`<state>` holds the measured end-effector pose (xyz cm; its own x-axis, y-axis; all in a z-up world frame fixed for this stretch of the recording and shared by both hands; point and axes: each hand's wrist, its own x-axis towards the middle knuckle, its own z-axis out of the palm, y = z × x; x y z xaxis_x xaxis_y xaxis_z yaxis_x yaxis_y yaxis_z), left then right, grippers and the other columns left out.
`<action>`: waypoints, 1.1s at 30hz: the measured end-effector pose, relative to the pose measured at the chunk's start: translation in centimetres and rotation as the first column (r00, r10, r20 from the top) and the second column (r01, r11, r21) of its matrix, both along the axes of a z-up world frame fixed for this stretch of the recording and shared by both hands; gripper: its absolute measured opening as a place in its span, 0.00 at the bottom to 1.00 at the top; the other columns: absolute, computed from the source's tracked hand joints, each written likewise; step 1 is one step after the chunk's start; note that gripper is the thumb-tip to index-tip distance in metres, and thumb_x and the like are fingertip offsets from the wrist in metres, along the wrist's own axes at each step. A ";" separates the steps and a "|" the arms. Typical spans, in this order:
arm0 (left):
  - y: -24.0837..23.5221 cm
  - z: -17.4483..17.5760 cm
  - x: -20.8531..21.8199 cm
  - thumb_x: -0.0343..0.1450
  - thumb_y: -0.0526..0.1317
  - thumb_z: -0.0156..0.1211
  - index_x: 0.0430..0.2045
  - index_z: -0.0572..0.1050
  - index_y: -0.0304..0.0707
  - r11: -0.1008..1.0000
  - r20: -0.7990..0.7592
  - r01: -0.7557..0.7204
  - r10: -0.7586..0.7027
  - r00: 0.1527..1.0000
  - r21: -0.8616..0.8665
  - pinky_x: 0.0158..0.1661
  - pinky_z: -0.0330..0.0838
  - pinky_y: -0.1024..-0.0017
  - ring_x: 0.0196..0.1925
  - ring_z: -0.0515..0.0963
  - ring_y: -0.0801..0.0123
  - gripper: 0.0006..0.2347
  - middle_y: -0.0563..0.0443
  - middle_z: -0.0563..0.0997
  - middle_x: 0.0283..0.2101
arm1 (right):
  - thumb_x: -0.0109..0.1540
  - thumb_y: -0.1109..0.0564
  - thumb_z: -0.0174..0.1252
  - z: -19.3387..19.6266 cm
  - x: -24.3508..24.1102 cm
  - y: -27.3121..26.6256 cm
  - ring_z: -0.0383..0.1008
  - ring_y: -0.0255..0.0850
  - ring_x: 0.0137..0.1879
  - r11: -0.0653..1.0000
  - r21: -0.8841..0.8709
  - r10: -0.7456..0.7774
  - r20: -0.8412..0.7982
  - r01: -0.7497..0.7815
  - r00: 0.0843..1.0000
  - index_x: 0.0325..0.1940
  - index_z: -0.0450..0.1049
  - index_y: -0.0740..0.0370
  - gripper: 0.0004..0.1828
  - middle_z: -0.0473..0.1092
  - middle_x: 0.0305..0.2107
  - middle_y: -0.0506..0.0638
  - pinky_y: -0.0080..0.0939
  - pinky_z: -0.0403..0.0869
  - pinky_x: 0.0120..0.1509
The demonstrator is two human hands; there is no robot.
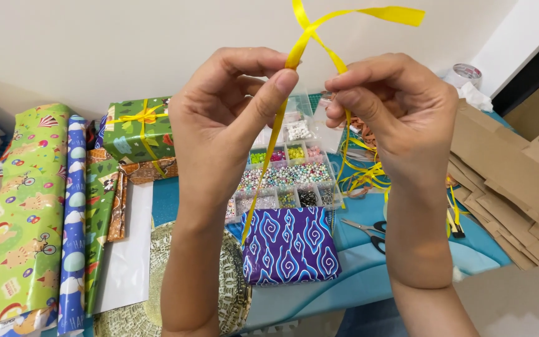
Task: Tying a yellow decorative ribbon around a small blue patterned gift box on a craft table.
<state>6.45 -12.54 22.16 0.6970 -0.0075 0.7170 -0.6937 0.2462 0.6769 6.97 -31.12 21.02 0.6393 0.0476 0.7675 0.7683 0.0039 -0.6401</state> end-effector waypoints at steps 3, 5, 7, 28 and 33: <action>-0.2 0.2 -0.1 0.75 0.35 0.64 0.39 0.77 0.36 1.000 0.000 0.016 -0.016 1.000 -0.016 0.33 0.71 0.82 0.32 0.74 0.80 0.04 0.51 0.81 0.43 | 0.70 0.65 0.61 -0.2 -0.2 -0.2 0.78 0.41 0.40 1.000 -0.013 -0.019 0.001 0.019 1.000 0.47 0.74 0.68 0.04 0.72 0.37 0.56 0.34 0.83 0.47; -0.2 0.5 -0.3 0.76 0.35 0.63 0.40 0.76 0.37 0.999 0.025 0.008 -0.007 1.000 -0.043 0.32 0.71 0.81 0.32 0.74 0.79 0.04 0.53 0.80 0.44 | 0.68 0.66 0.63 -0.4 -0.2 -0.5 0.78 0.43 0.39 0.997 -0.064 -0.035 0.042 0.037 0.999 0.46 0.74 0.68 0.04 0.73 0.40 0.58 0.34 0.80 0.49; -0.2 0.7 -0.5 0.76 0.35 0.63 0.40 0.76 0.37 0.999 0.032 0.006 -0.005 0.999 -0.034 0.32 0.71 0.81 0.32 0.74 0.78 0.03 0.53 0.80 0.44 | 0.68 0.66 0.62 -0.8 -0.1 -0.8 0.78 0.43 0.40 0.997 -0.068 -0.025 0.040 0.027 0.999 0.46 0.74 0.68 0.04 0.74 0.40 0.57 0.33 0.80 0.51; -1.0 2.0 -2.5 0.77 0.35 0.63 0.43 0.77 0.37 0.981 0.097 -0.087 0.070 0.993 0.173 0.41 0.76 0.83 0.41 0.79 0.77 0.04 0.51 0.81 0.47 | 0.69 0.68 0.66 0.1 -2.1 -0.6 0.79 0.46 0.46 0.982 -0.072 -0.162 0.123 0.172 0.979 0.48 0.73 0.76 0.08 0.74 0.41 0.62 0.36 0.81 0.55; -1.6 1.6 -2.6 0.76 0.35 0.63 0.41 0.77 0.33 0.970 0.122 -0.124 0.100 0.987 0.208 0.35 0.76 0.82 0.34 0.82 0.75 0.05 0.46 0.85 0.45 | 0.72 0.61 0.67 -0.6 -1.9 -1.2 0.79 0.43 0.54 0.983 -0.063 -0.166 0.106 0.173 0.980 0.53 0.73 0.74 0.13 0.75 0.47 0.61 0.34 0.79 0.63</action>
<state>3.84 -14.15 23.75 0.6190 -0.0958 0.7795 -0.7817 0.0201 0.6233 5.11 -32.30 20.44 0.5634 0.0025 0.8262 0.8137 -0.1750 -0.5543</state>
